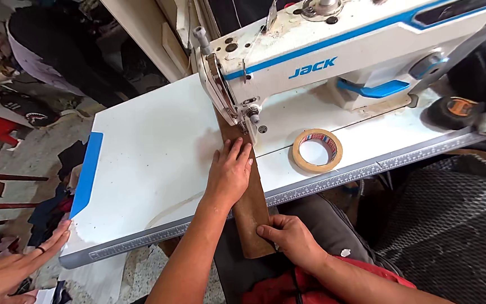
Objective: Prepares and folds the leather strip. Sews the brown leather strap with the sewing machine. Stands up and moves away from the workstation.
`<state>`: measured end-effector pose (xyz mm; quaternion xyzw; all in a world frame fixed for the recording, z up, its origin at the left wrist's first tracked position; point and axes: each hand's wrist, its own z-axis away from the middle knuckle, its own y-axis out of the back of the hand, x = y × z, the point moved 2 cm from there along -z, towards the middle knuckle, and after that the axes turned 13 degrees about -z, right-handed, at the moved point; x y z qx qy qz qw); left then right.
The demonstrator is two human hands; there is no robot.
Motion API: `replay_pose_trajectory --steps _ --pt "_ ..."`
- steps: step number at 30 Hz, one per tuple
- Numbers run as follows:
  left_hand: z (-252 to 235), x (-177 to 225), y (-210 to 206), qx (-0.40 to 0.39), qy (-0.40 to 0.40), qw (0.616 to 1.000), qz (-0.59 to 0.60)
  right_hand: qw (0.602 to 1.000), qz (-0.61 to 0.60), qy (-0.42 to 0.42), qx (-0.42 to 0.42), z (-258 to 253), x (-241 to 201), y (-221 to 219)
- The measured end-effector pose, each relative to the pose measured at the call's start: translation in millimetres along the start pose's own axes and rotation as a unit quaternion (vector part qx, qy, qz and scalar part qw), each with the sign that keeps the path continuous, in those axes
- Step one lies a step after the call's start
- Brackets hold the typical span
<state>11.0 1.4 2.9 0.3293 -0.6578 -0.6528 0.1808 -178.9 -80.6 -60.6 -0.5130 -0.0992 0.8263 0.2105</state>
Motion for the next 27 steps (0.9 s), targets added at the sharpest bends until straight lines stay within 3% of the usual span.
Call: replay_pose_trajectory --steps 3,8,14,18,21,24,27 --pt "0 -2 -3 -0.004 0.002 1.000 -0.001 0.999 -0.002 -0.025 -0.026 -2 2 5" --pt "0 -4 -5 -0.014 0.003 1.000 0.005 0.997 0.069 -0.024 0.004 -1 -1 4" --pt "13 -2 -3 0.012 0.012 0.999 0.039 0.998 0.058 -0.014 0.020 7 -5 -6" --pt "52 7 21 0.054 0.108 0.989 0.086 0.996 0.082 -0.001 0.022 10 -9 -11" --pt "102 17 37 0.092 0.222 0.958 0.158 0.996 0.087 0.000 0.023 12 -11 -13" --pt "132 29 30 0.017 0.303 0.919 0.252 0.995 0.095 -0.006 0.026 13 -13 -12" --pt "138 37 16 -0.002 0.377 0.821 0.428 0.996 0.086 0.005 0.031 15 -10 -11"
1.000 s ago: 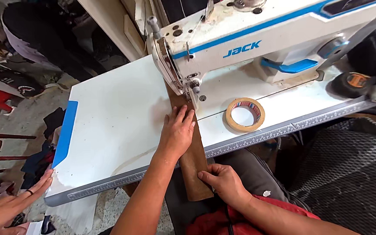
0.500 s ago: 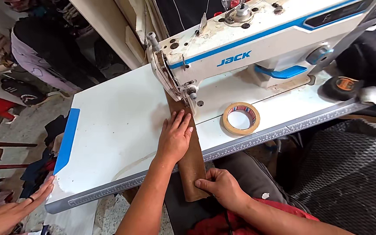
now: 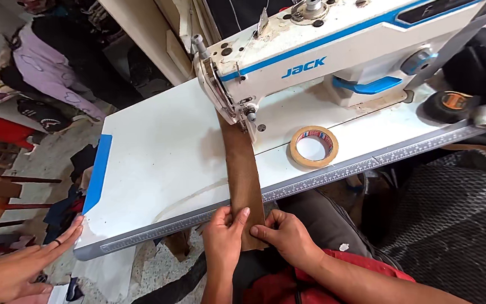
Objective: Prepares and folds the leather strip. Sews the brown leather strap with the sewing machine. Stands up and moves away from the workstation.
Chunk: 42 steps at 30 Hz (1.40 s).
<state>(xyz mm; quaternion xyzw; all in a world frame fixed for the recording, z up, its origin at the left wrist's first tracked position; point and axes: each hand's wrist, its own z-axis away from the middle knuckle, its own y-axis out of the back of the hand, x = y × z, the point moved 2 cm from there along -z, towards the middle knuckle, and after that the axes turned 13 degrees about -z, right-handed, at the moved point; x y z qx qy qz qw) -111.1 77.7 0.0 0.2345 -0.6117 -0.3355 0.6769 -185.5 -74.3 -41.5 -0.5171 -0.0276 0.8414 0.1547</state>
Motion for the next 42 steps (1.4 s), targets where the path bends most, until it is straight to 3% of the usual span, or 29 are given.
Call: replay_pose_trajectory --steps 4,7,11,15,21,28,30,33,38,42 --pt "2 -4 -6 -0.035 0.044 0.983 0.175 0.995 -0.047 0.081 0.038 3 -1 7" --pt "2 -3 -2 -0.049 0.051 0.975 0.209 0.989 -0.082 0.107 0.053 4 -6 10" --pt "2 -2 -1 -0.049 0.043 0.981 0.183 0.994 -0.091 0.048 0.023 6 -4 9" --pt "2 -2 -5 -0.053 0.037 0.988 0.138 0.999 -0.020 0.036 0.008 10 0 6" --pt "1 -7 -7 -0.078 0.038 0.993 0.077 0.999 -0.037 -0.003 -0.034 14 -4 2" --pt "-1 -9 -5 -0.118 0.055 0.987 0.100 0.999 -0.030 -0.010 -0.044 13 -3 1" --pt "2 -8 2 -0.035 -0.023 0.999 -0.031 0.998 -0.032 -0.015 -0.043 13 0 1" --pt "-15 12 16 0.130 -0.227 0.943 -0.204 0.999 -0.034 -0.022 -0.035 12 1 5" --pt "-97 58 -11 0.025 -0.390 0.852 -0.349 0.999 -0.029 -0.013 -0.039 13 1 3" --pt "-118 57 -26 -0.001 -0.424 0.819 -0.386 0.998 -0.031 -0.011 -0.043 13 0 7"
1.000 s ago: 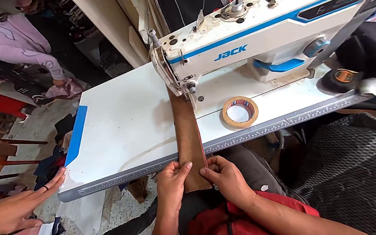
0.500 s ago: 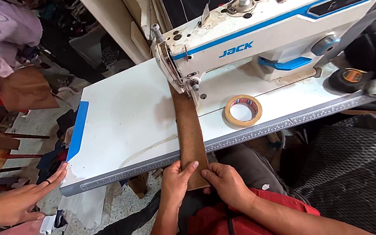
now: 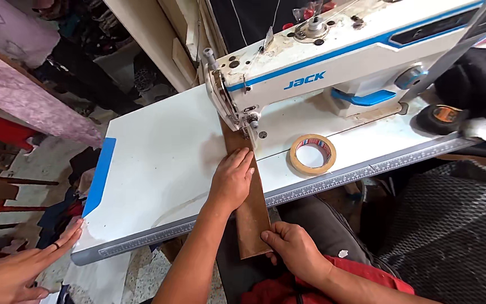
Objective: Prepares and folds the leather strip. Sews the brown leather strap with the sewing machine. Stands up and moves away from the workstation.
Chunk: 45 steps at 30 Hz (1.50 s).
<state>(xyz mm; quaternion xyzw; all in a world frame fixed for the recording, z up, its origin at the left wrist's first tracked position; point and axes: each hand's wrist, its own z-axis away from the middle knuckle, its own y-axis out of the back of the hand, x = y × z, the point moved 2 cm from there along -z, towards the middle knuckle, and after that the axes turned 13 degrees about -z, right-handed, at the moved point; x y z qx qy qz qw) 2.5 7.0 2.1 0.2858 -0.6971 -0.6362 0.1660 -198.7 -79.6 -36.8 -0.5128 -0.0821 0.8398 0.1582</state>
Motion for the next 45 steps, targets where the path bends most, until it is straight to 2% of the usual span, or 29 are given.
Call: replay_pose_trajectory --steps 6,13,24,35,38,39,40,41,43,45 --pt "4 -1 -2 -0.022 -0.014 0.998 -0.049 1.000 -0.003 0.001 -0.002 1 1 -4" --pt "4 5 1 -0.057 0.008 0.997 -0.050 1.000 0.008 0.010 0.002 3 2 -4" --pt "3 17 2 -0.063 0.057 0.996 -0.031 1.000 0.006 0.005 0.002 7 5 -1" --pt "-4 13 6 -0.063 0.046 0.995 -0.068 1.000 -0.003 0.008 -0.003 8 8 -2" --pt "-1 14 2 -0.048 0.050 0.995 -0.065 0.999 0.049 0.006 -0.021 11 1 2" --pt "0 14 0 -0.040 0.052 0.996 -0.059 0.994 0.102 0.041 -0.014 15 -6 8" --pt "0 14 -2 -0.037 0.054 0.996 -0.054 0.978 0.169 0.118 0.018 18 -14 15" --pt "-1 14 -2 -0.037 0.056 0.996 -0.052 0.945 0.236 0.216 0.071 21 -24 24" --pt "0 14 -2 -0.045 0.053 0.996 -0.053 0.839 0.351 0.379 0.170 20 -48 48" --pt "-1 13 -2 -0.046 0.049 0.996 -0.051 0.749 0.460 0.434 0.198 9 -75 76"
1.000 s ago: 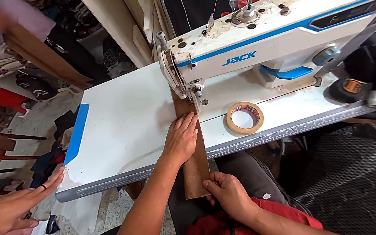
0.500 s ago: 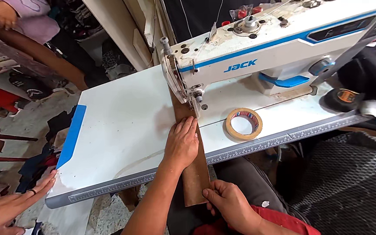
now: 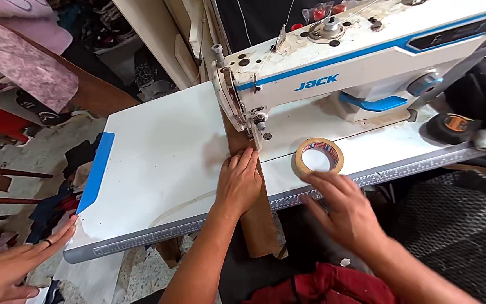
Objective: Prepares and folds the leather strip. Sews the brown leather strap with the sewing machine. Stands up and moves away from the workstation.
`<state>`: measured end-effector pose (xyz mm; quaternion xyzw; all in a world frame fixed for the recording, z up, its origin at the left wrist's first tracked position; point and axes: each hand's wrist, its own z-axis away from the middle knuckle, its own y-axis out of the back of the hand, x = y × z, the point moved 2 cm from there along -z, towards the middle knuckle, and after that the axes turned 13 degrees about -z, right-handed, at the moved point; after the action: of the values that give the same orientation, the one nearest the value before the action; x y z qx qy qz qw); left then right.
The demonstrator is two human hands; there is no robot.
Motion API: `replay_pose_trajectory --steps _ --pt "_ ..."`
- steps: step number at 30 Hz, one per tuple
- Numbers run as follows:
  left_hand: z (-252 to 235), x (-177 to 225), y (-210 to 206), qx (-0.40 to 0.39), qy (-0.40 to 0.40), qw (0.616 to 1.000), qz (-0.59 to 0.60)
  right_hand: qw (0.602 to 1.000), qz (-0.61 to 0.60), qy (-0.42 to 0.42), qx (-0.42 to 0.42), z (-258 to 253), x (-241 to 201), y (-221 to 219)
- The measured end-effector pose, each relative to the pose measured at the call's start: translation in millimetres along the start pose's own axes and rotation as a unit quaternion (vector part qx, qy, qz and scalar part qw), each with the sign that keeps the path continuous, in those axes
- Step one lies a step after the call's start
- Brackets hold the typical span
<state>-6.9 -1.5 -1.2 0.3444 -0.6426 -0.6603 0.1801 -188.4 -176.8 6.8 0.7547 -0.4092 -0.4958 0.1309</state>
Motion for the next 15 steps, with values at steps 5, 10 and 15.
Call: replay_pose_trajectory --steps 5,10,15 --pt "0 0 -2 0.017 0.002 1.000 0.003 0.995 0.089 0.023 -0.043 -35 67 15" --pt "0 1 -1 0.009 0.007 1.000 0.008 0.995 0.099 0.010 0.028 -67 77 19" --pt "-4 -1 -1 0.001 0.006 1.000 0.002 1.000 -0.001 0.027 0.004 -129 57 -20"
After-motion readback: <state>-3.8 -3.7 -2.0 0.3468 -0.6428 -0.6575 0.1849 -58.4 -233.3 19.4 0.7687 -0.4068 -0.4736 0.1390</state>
